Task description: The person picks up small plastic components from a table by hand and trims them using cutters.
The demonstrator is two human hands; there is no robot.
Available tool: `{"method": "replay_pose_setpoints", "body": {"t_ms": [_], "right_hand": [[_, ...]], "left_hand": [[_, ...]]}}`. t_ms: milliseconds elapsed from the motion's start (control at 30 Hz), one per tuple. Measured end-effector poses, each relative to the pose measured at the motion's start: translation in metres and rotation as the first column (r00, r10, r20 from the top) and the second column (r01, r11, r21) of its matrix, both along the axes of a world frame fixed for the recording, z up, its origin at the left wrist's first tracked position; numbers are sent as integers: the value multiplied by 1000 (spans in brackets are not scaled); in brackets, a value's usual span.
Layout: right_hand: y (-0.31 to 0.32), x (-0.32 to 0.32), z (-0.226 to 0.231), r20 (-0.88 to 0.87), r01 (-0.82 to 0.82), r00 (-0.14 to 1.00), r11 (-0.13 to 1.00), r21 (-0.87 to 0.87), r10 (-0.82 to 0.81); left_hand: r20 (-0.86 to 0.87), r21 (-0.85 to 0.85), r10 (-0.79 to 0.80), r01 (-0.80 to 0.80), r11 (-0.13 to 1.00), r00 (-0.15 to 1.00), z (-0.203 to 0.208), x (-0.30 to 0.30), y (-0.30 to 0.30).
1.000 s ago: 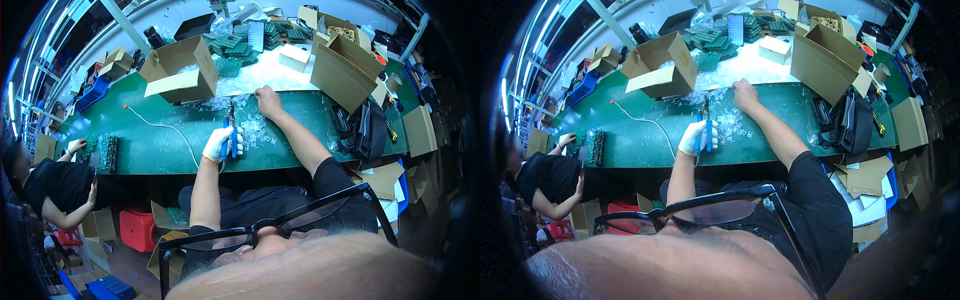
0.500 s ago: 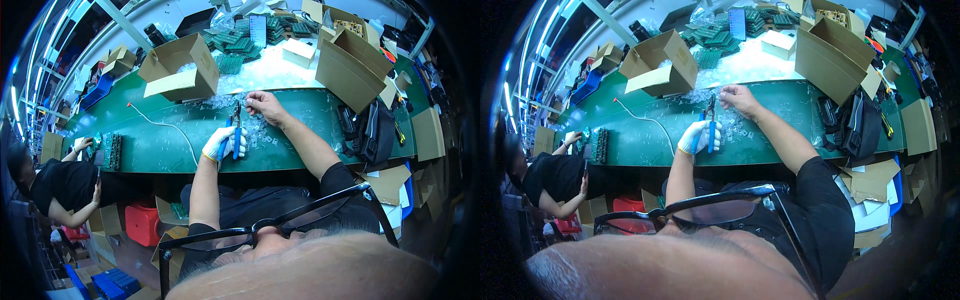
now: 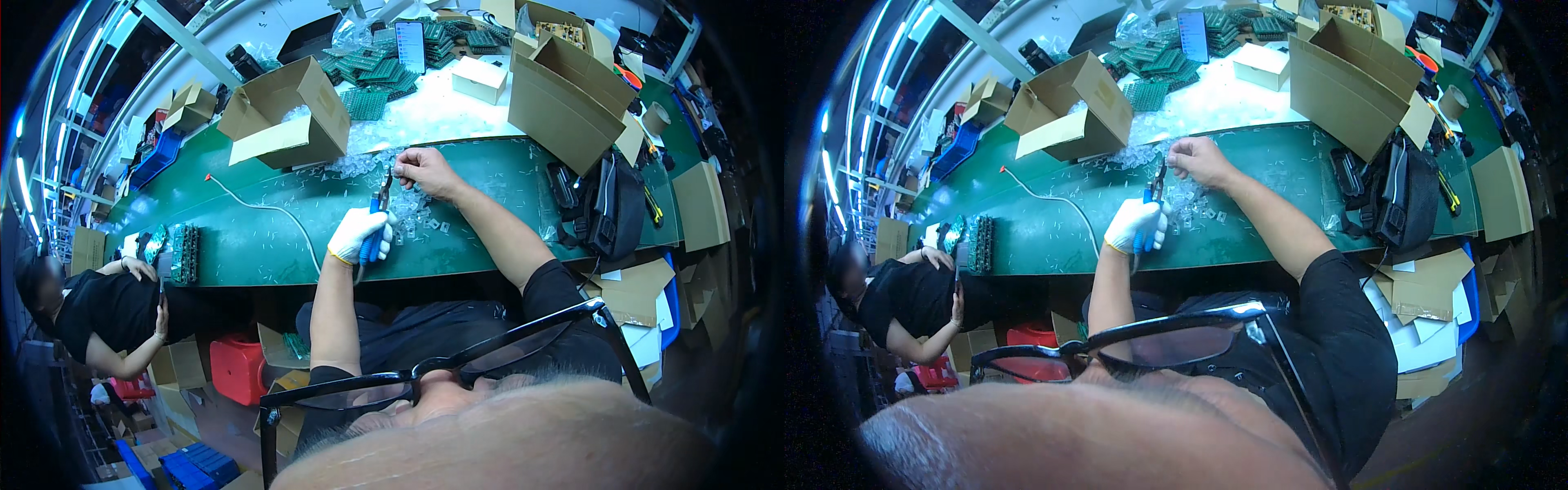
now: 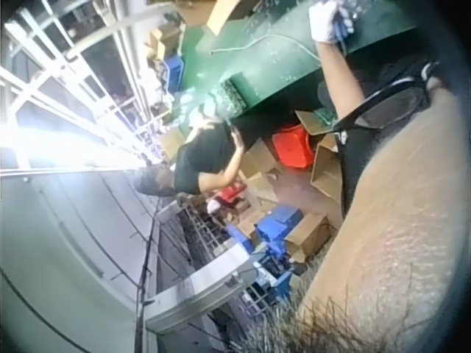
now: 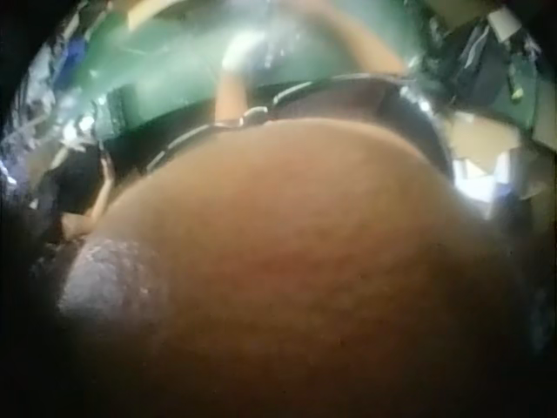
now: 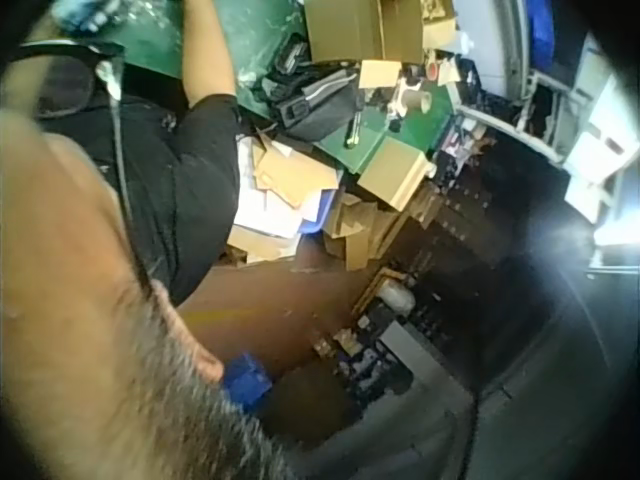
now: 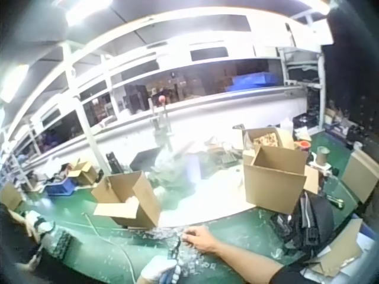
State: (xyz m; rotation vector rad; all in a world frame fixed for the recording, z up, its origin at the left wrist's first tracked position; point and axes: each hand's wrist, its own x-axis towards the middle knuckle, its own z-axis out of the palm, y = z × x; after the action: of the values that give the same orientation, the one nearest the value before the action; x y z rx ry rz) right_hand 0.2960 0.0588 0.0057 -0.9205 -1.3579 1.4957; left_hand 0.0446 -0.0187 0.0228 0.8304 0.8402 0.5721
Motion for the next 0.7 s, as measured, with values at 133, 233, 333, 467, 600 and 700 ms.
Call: {"method": "replay_pose_setpoints", "body": {"t_ms": [133, 233, 333, 467, 600, 700], "right_hand": [[3, 1, 2, 5, -14, 1000, 1000, 4, 14], [13, 17, -9, 162, -27, 987, 994, 107, 10], [14, 24, -5, 430, -188, 896, 970, 151, 107], [15, 21, 4, 521, -152, 850, 984, 91, 83], [17, 8, -5, 565, 52, 732, 859, 510, -380], [13, -16, -9, 620, -10, 655, 815, 579, -432]], "left_hand": [[-23, 65, 26, -24, 998, 999, -3, -5, -1], [173, 30, 52, -58, 998, 984, -13, -3, 3], [337, -8, 81, -83, 997, 938, -24, -14, 2], [331, -8, 78, -80, 997, 940, -22, -15, 1], [387, -19, 57, -54, 998, 920, -21, -10, 3], [391, -15, 57, -56, 998, 918, -21, -12, 3]]}}
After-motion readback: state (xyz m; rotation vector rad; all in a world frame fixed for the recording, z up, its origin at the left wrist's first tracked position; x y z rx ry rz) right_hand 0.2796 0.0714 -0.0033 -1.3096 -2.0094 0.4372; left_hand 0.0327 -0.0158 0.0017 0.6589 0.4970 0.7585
